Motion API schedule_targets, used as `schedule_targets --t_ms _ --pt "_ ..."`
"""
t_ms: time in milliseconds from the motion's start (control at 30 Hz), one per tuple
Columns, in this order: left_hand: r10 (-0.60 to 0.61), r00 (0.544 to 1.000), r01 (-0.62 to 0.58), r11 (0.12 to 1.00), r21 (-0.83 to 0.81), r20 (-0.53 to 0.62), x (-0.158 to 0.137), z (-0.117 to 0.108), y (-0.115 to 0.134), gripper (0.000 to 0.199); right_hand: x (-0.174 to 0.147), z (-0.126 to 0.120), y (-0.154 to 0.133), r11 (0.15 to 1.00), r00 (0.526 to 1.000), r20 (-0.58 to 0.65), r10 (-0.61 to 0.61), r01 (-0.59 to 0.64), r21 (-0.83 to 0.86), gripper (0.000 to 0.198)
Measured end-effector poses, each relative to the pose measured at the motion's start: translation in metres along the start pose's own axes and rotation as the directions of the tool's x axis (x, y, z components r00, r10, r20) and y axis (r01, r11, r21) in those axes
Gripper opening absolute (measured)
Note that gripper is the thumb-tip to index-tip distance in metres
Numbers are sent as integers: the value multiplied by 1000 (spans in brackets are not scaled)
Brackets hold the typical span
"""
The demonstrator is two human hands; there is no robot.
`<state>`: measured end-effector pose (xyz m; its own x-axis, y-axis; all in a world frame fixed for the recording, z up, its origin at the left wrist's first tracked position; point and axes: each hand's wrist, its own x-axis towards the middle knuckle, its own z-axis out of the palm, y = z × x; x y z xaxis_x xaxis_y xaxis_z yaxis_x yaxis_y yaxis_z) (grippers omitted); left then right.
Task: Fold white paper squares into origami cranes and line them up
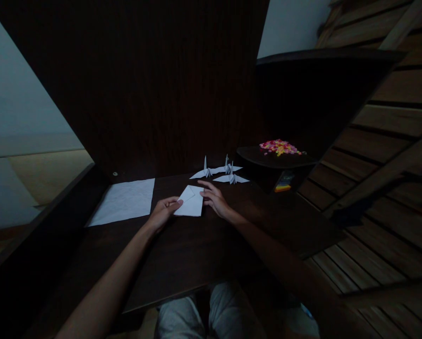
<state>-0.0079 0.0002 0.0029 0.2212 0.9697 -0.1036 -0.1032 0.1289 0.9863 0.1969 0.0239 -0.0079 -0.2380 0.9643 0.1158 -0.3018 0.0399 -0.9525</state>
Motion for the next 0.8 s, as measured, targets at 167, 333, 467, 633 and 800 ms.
schedule_targets --t_ms 167,333,467,633,800 --pt "26 990 -42 993 -115 -139 4 -2 4 37 -1 -1 2 998 989 137 -56 53 24 63" --pt "35 986 -56 990 -128 -161 0 2 8 74 2 -1 8 987 971 230 -63 95 -129 48" --pt "46 995 -52 997 -63 -89 -2 3 7 51 1 -2 6 962 970 209 -124 169 -216 29" --pt "20 995 -20 1000 2 -96 -2 2 5 48 -1 0 3 952 966 225 -129 184 -244 26" --pt "6 996 -5 1000 19 -93 -5 6 6 49 0 1 3 957 973 180 -145 184 -227 30"
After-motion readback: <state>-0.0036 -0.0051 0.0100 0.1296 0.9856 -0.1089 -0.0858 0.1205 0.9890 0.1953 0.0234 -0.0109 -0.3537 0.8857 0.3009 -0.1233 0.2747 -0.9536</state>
